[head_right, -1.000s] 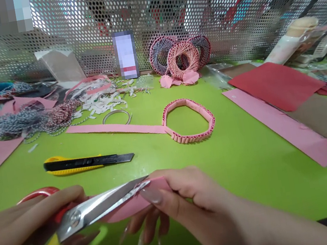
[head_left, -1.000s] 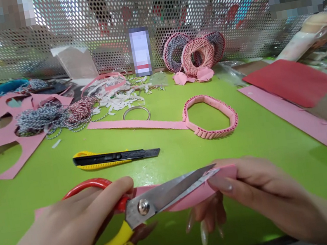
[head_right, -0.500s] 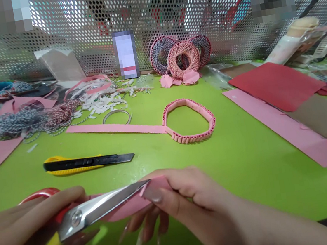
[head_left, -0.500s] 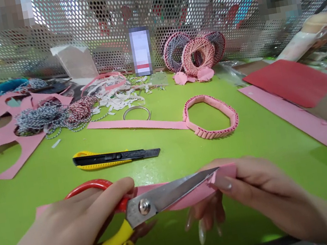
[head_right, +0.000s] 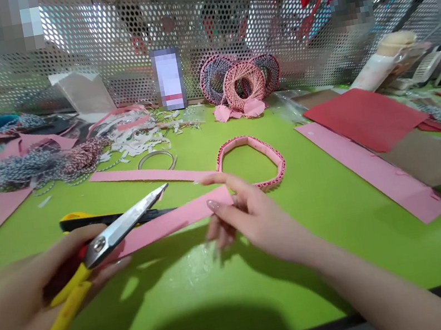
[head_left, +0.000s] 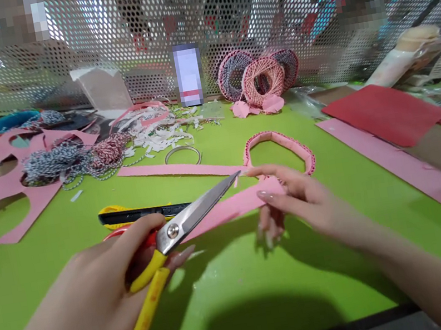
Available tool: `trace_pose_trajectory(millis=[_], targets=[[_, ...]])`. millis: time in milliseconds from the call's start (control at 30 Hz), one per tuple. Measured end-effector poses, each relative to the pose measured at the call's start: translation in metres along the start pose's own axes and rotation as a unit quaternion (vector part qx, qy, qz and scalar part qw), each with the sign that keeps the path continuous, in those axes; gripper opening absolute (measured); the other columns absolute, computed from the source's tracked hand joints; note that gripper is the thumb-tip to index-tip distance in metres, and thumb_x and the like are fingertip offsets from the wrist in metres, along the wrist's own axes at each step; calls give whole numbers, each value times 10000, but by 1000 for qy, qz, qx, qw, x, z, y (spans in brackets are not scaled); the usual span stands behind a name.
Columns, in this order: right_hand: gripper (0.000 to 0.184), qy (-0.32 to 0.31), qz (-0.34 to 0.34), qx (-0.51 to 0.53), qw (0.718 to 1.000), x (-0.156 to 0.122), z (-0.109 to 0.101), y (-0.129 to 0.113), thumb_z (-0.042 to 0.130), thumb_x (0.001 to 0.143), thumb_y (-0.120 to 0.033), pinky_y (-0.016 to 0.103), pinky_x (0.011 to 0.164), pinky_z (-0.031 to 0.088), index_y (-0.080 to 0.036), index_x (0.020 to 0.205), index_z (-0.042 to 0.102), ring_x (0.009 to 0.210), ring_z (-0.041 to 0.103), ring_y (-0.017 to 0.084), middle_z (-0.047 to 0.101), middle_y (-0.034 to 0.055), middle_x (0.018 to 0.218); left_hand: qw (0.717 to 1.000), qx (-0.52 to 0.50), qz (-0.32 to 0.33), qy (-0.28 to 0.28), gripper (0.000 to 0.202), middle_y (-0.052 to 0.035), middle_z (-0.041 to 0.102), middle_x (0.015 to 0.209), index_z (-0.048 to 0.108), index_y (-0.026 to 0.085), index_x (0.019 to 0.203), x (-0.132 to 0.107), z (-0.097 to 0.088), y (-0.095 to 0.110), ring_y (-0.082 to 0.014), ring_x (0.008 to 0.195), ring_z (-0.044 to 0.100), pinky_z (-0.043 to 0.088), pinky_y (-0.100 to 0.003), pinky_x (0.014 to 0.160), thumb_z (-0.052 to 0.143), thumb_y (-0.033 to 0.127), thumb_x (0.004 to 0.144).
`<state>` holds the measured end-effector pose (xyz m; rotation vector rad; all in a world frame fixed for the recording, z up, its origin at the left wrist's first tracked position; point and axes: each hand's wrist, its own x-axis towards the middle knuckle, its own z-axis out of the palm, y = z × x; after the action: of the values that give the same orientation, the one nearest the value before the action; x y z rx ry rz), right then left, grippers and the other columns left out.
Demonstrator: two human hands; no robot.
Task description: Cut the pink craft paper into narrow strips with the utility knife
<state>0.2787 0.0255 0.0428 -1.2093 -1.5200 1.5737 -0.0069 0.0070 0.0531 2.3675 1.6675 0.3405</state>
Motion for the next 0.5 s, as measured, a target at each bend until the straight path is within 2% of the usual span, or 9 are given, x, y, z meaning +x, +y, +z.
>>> trace_pose_trajectory(millis=[33, 100, 167, 200, 267, 300, 333, 367, 500], targets=[[487, 32, 22, -76, 996, 3, -6, 1, 544, 953, -446, 232, 438, 460, -220, 1367, 420, 444, 597, 135, 611, -67, 531, 1000, 3, 5, -9, 327, 42, 731, 736, 610, 298, 1046, 2, 0, 2, -186, 560, 672, 475, -242, 501, 420, 509, 882], [500, 121, 21, -222, 967, 6, -14, 0, 570, 921, -508, 223, 374, 335, -196, 1307, 514, 371, 466, 116, 453, -101, 433, 1000, 21, -7, -14, 401, 2, 755, 796, 619, 290, 1073, 6, 1, 5, -226, 606, 698, 493, -281, 508, 374, 541, 878], [459, 162, -35, -265, 950, 5, -16, -3, 560, 912, -548, 228, 376, 301, -178, 1177, 624, 392, 446, 108, 452, -78, 450, 999, 33, -14, -27, 485, -43, 768, 839, 629, 274, 1111, 8, 3, 8, -275, 661, 716, 518, -331, 529, 329, 562, 861], [456, 141, -64, -235, 960, 4, -14, -4, 548, 914, -560, 229, 389, 337, -174, 1134, 651, 435, 499, 115, 520, -50, 500, 998, 37, -19, -38, 510, -62, 770, 857, 631, 261, 1128, 9, 4, 9, -297, 696, 722, 530, -357, 551, 316, 553, 852], [474, 43, -91, -118, 988, 2, -4, -7, 552, 906, -568, 230, 457, 459, -174, 1150, 652, 628, 650, 151, 694, 30, 735, 997, 39, -20, -68, 532, -85, 769, 873, 629, 233, 1145, 9, 7, 11, -324, 736, 724, 541, -390, 579, 321, 534, 833], [485, -3, -89, -53, 995, 2, 3, -7, 585, 887, -562, 235, 504, 512, -176, 1175, 642, 762, 694, 176, 733, 64, 889, 996, 41, -12, -76, 534, -91, 767, 868, 629, 223, 1142, 8, 9, 11, -329, 735, 723, 539, -393, 572, 329, 531, 824], [478, -23, -81, -3, 996, 3, 11, -8, 637, 858, -541, 236, 534, 540, -177, 1168, 646, 854, 706, 193, 741, 82, 987, 996, 46, 0, -74, 525, -94, 766, 864, 625, 218, 1141, 8, 11, 10, -329, 729, 721, 533, -390, 561, 329, 516, 826], [446, -20, -69, 36, 997, 5, 18, -8, 692, 822, -512, 231, 532, 550, -173, 1112, 670, 864, 714, 197, 747, 85, 992, 996, 57, 14, -64, 508, -95, 763, 853, 621, 214, 1141, 6, 13, 9, -325, 716, 718, 524, -383, 550, 323, 490, 837], [315, 61, -26, 115, 991, 14, 39, -7, 795, 724, -450, 209, 517, 551, -150, 768, 712, 601, 705, 137, 751, 45, 709, 993, 100, 56, 0, 442, -105, 739, 761, 619, 182, 1116, 2, 21, 7, -316, 713, 708, 499, -350, 547, 350, 395, 838]])
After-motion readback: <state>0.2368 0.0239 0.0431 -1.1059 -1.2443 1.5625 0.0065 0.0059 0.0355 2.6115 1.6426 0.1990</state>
